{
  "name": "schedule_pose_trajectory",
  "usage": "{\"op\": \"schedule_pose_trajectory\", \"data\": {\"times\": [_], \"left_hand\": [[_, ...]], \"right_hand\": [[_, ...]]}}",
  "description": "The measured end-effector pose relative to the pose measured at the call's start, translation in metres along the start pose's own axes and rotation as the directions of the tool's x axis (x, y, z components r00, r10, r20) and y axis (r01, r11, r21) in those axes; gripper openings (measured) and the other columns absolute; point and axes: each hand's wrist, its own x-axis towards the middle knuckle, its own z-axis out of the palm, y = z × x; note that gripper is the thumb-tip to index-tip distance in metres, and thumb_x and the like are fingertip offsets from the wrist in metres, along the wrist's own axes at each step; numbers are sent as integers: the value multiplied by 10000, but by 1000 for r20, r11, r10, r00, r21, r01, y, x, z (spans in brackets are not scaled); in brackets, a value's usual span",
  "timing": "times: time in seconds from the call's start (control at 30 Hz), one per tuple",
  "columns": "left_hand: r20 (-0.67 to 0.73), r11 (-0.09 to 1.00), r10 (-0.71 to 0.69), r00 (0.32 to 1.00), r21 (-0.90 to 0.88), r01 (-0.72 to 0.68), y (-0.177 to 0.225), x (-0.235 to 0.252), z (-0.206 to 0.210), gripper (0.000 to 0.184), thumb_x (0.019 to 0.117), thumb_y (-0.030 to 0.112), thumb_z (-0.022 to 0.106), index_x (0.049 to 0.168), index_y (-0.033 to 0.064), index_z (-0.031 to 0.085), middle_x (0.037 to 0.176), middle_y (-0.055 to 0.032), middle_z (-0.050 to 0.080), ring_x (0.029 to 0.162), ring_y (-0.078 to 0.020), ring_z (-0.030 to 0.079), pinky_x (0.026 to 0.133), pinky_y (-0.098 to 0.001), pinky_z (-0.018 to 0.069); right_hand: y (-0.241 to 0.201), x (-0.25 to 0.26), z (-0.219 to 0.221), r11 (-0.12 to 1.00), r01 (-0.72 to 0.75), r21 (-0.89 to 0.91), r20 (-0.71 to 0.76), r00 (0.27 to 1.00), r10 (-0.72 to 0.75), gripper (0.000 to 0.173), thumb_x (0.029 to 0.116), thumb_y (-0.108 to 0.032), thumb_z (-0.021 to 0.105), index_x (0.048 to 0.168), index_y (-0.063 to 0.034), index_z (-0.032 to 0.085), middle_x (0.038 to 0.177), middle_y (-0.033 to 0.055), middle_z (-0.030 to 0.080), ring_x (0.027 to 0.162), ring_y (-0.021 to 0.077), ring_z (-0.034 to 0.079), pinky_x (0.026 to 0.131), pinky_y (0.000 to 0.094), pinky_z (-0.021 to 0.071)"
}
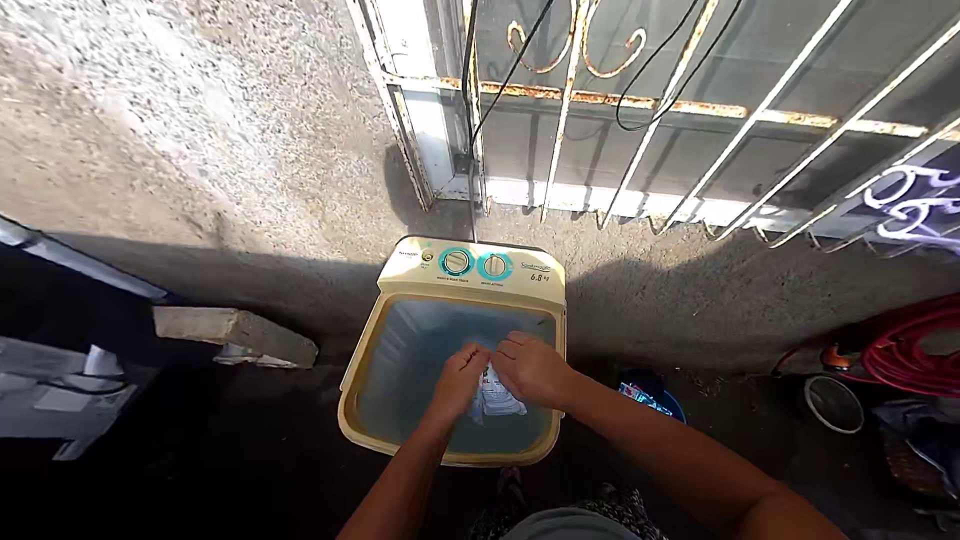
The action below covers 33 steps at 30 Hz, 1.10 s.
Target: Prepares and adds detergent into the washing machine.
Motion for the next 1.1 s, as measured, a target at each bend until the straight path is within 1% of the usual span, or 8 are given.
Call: {"op": "schedule_pose_trajectory", "data": {"times": [0.2, 0.33, 0.43, 0.57, 0.77, 0.87, 1.0, 1.1], "left_hand": [[161, 982, 7, 987, -188, 23, -33, 7, 2, 269, 1067, 197, 517, 1166, -1, 669, 1006, -10, 708, 920, -14, 655, 876, -237, 542], [117, 978, -68, 991, 204, 43, -49, 21, 7, 369, 1098, 286, 454, 1107, -6, 679, 942, -124, 691, 885, -195, 667, 855, -430, 531], [-3, 837, -267, 964, 495, 233, -38, 26, 23, 464, 1126, 304, 364, 1217, -56, 643, 1132, -271, 681, 1118, -406, 653, 992, -594, 464], [-130, 734, -441, 888, 517, 440, -49, 34, 26, 457, 1126, 271, 346, 1262, -64, 624, 1228, -281, 658, 1210, -417, 618, 1037, -590, 446], [-47, 673, -661, 749, 404, 620, -103, 53, -3, 465, 1109, 306, 403, 1205, -83, 639, 1236, -295, 627, 1175, -401, 610, 1007, -581, 456], [-62, 656, -709, 703, 308, 689, -117, 62, -18, 426, 1086, 277, 469, 1215, -103, 612, 1208, -298, 623, 1121, -387, 619, 967, -564, 478], [-60, 630, -752, 657, 232, 742, -119, 77, -26, 363, 1061, 219, 534, 1237, -94, 583, 1180, -259, 609, 1034, -325, 603, 905, -498, 492], [-53, 621, -732, 680, 358, 697, -110, 95, -26, 355, 1047, 215, 560, 1218, -93, 599, 1184, -257, 620, 1052, -328, 614, 925, -508, 488]], "right_hand": [[15, 4, 17, 687, -618, 382, 354, 784, 509, 344, 1065, -163, 433, 975, 93, 644, 897, 213, 651, 891, 296, 641, 842, 444, 503], [22, 3, 46, 385, -820, 424, 473, 563, 678, 337, 1093, -173, 408, 986, 60, 626, 872, 145, 595, 817, 210, 571, 783, 392, 468], [21, 8, 78, 167, -921, 351, 502, 336, 797, 361, 1103, -163, 379, 1106, 83, 643, 1061, 234, 653, 1015, 303, 629, 926, 464, 480], [45, 4, 110, -87, -981, 173, 507, 13, 862, 441, 1123, -196, 319, 1295, 90, 608, 1361, 278, 597, 1318, 376, 554, 1112, 524, 412], [50, 4, 133, 195, -976, 101, 672, 211, 710, 393, 1072, -106, 442, 1451, -25, 506, 1322, 255, 622, 1200, 376, 635, 1038, 529, 488], [44, -1, 118, 367, -917, 158, 680, 370, 633, 326, 1075, -82, 430, 1301, -8, 652, 1253, 223, 672, 1189, 343, 638, 1058, 502, 466], [36, -13, 103, 323, -920, 221, 664, 384, 642, 285, 1054, -124, 532, 1247, -5, 704, 1209, 201, 701, 1139, 287, 663, 1041, 439, 484], [32, -14, 98, 498, -846, 188, 562, 509, 652, 332, 995, -145, 643, 1279, 20, 686, 1230, 223, 674, 1172, 318, 640, 1068, 432, 473]]}}
